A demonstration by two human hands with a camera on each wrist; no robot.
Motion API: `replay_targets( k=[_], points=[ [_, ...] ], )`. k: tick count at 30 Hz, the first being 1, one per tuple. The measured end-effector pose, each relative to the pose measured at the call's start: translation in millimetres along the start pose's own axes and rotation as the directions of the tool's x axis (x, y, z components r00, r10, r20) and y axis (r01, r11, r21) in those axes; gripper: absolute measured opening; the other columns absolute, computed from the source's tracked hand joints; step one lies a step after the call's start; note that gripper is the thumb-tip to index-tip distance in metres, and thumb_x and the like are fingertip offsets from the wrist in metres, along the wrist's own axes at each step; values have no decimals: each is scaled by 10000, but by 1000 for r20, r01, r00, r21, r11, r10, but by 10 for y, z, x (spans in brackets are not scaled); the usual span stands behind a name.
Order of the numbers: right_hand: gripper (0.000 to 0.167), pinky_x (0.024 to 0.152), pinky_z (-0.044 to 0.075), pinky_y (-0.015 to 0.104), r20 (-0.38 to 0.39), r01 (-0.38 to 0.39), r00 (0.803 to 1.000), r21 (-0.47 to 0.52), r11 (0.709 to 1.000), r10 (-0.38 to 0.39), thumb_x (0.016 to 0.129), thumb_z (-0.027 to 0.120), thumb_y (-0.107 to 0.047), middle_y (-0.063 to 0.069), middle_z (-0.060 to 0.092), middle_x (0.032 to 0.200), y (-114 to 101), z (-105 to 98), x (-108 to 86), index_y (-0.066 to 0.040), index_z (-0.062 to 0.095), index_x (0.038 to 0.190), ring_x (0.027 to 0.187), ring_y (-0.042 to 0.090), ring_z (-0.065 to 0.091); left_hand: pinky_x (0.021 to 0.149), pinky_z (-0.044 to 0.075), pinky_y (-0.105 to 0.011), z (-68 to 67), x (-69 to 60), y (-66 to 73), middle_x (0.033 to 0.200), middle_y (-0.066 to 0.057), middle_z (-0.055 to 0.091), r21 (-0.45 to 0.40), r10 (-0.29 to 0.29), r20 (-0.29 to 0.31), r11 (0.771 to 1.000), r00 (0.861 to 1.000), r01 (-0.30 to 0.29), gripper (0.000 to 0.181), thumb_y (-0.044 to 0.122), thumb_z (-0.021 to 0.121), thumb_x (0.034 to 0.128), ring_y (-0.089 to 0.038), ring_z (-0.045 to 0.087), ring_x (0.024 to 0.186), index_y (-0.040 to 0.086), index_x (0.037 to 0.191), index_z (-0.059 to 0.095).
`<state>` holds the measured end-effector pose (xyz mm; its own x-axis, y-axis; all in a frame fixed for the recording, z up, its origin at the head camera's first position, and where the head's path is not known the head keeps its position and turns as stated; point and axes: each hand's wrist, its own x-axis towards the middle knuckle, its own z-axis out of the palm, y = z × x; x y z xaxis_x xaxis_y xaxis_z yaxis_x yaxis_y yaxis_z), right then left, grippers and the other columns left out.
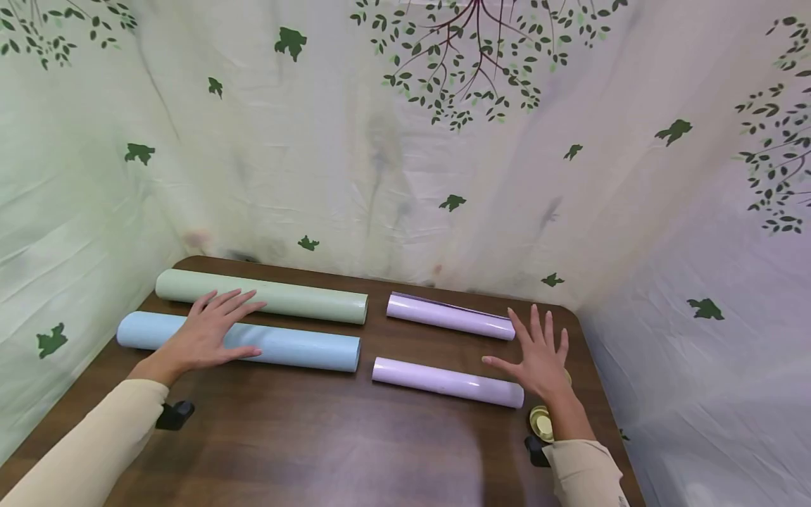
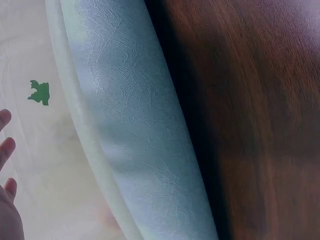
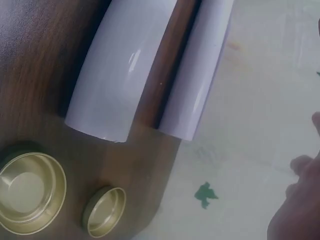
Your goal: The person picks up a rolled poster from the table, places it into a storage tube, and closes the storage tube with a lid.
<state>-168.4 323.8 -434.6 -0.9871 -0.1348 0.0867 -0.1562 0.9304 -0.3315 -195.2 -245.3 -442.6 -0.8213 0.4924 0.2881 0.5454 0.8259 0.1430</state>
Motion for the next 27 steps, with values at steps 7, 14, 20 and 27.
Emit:
replay_targets(
  k=[7, 14, 20, 27],
  points=[
    [1040, 1042, -62, 695, -18, 61, 998, 44, 997, -61, 738, 740, -573, 221, 47, 1590, 74, 100, 9, -219, 193, 1549, 1443, 445, -58, 1035, 179, -626, 65, -37, -80, 1450, -189, 424, -75, -36, 21, 997, 999, 37, 847, 571, 754, 717, -420, 344, 1321, 141, 1391, 475],
    [1034, 1058, -27, 673, 5, 99, 995, 105, 989, -101, 721, 789, -501, 201, 168, 1577, 189, 209, -53, -167, 246, 1535, 1447, 438, 27, 1008, 210, -639, 210, -86, -141, 1425, -212, 442, -104, -106, 57, 988, 993, 112, 869, 564, 776, 692, -441, 370, 1286, 113, 1378, 490],
    [1011, 1039, 31, 692, 18, 130, 991, 142, 981, -134, 688, 819, -484, 252, 230, 1539, 232, 362, -106, -92, 338, 1487, 1420, 480, 103, 994, 173, -651, 305, -244, -266, 1381, -217, 461, -129, -159, 117, 976, 980, 174, 865, 495, 841, 646, -446, 342, 1283, 107, 1347, 517],
    [972, 1008, 113, 698, -50, 176, 984, 166, 970, -171, 608, 874, -420, 257, 376, 1454, 304, 543, -167, -55, 440, 1397, 1365, 513, 218, 996, 163, -650, 348, -299, -415, 1383, -229, 441, -168, -212, 102, 959, 972, 227, 870, 477, 854, 636, -452, 347, 1270, 87, 1335, 512]
  ],
)
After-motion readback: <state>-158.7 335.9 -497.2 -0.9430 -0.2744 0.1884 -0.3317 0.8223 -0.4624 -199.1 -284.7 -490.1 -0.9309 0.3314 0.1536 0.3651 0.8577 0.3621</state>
